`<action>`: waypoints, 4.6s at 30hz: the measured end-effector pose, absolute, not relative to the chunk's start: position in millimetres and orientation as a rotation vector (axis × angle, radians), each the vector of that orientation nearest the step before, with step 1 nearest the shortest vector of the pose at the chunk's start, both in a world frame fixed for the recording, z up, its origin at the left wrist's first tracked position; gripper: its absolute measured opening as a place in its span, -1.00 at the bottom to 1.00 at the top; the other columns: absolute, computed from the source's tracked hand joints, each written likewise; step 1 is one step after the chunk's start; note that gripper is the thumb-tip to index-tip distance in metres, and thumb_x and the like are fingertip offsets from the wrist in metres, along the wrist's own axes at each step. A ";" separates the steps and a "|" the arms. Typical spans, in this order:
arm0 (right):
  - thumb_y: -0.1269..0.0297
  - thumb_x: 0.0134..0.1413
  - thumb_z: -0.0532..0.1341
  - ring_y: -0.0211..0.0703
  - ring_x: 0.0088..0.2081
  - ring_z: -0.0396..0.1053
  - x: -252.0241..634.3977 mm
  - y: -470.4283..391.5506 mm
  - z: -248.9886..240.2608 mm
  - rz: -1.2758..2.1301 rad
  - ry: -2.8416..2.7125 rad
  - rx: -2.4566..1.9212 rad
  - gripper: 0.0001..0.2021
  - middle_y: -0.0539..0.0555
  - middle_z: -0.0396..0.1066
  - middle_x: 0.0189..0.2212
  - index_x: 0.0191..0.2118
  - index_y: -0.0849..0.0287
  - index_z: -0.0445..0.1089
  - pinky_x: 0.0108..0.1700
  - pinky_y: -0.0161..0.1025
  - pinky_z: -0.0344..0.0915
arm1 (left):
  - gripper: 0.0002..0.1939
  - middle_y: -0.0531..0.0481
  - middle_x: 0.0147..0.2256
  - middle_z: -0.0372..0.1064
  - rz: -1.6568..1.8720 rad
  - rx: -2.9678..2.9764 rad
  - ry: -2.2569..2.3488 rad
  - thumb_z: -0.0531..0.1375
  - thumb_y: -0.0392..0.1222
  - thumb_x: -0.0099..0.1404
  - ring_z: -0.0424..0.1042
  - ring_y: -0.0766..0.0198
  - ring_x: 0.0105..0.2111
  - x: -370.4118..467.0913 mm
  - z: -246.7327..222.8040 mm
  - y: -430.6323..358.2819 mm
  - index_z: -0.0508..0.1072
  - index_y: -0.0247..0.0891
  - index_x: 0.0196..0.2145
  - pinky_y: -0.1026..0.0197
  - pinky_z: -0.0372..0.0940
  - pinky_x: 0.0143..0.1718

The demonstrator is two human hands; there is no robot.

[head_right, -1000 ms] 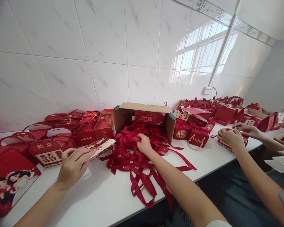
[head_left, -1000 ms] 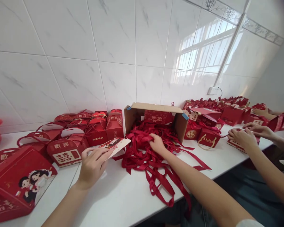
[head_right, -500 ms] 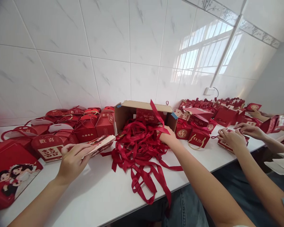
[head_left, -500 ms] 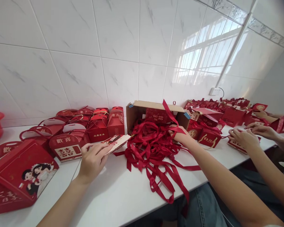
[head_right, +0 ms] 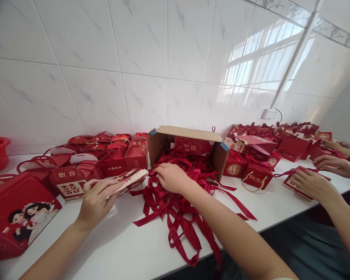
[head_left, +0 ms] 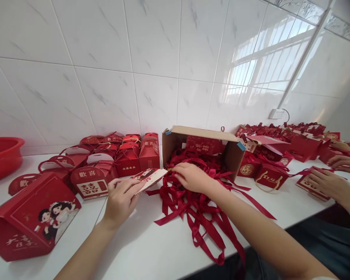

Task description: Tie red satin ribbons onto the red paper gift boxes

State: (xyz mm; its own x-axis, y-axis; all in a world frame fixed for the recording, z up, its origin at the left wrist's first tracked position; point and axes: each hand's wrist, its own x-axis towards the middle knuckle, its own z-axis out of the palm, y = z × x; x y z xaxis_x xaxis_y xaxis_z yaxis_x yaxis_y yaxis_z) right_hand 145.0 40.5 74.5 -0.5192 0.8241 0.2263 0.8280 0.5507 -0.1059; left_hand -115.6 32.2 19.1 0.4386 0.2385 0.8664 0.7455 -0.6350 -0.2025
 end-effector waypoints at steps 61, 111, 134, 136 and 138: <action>0.36 0.12 0.10 -0.20 -0.29 0.38 194.9 31.6 35.4 0.327 -2.332 -1.580 -0.82 0.05 0.45 -0.35 -0.40 0.16 0.44 -0.20 -0.33 0.21 | -0.83 0.03 -0.36 0.51 -1.194 -2.111 -0.886 0.11 -0.39 0.24 0.46 0.23 -0.35 -113.8 18.0 32.6 0.45 -0.18 -0.32 0.09 0.14 -0.21; 0.32 -0.15 0.42 -0.40 -0.58 0.36 135.4 6.1 -15.1 2.270 -1.094 -0.433 -0.81 0.00 0.43 -0.52 -0.39 0.27 0.47 -0.51 -0.42 0.24 | -0.78 -0.09 -0.11 0.32 -1.233 -2.847 -1.463 0.18 -0.05 0.23 0.18 0.03 0.00 -57.1 1.9 -3.5 0.48 -0.17 -0.51 -0.14 0.06 0.06; 0.37 -0.13 0.38 -0.36 -0.41 0.28 150.0 16.4 -3.5 1.924 -0.701 -0.362 -0.80 -0.09 0.35 -0.43 -0.34 0.07 0.39 -0.34 -0.37 0.24 | -0.45 -0.14 0.19 0.14 -0.384 -2.968 -1.251 0.28 0.10 0.05 0.03 -0.18 0.20 -88.6 8.5 12.2 0.39 -0.02 0.00 -0.28 -0.11 0.13; 0.37 -0.14 0.39 -0.36 -0.42 0.28 149.8 16.7 -3.6 1.939 -0.701 -0.370 -0.79 -0.09 0.35 -0.44 -0.34 0.07 0.39 -0.35 -0.37 0.23 | -0.48 -0.13 0.17 0.19 -0.398 -2.951 -1.253 0.27 0.15 0.05 0.07 -0.16 0.19 -88.7 5.3 14.5 0.42 -0.01 -0.03 -0.28 -0.11 0.14; 0.37 -0.14 0.39 -0.35 -0.43 0.28 149.7 16.7 -3.6 1.949 -0.708 -0.377 -0.79 -0.08 0.35 -0.44 -0.34 0.07 0.39 -0.36 -0.36 0.23 | -0.58 -0.10 0.12 0.26 -0.462 -2.913 -1.240 0.25 0.09 0.12 0.13 -0.10 0.17 -87.5 2.5 16.3 0.45 -0.01 -0.06 -0.24 -0.08 0.13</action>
State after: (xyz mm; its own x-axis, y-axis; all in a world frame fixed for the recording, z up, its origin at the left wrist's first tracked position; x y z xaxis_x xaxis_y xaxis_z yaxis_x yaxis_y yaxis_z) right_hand 149.7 16.7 -3.6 -0.4627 0.8857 0.0386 -0.7041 -0.3407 -0.6230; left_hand -87.5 16.3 2.5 0.6581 0.7136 0.2400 0.6969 -0.6980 0.1646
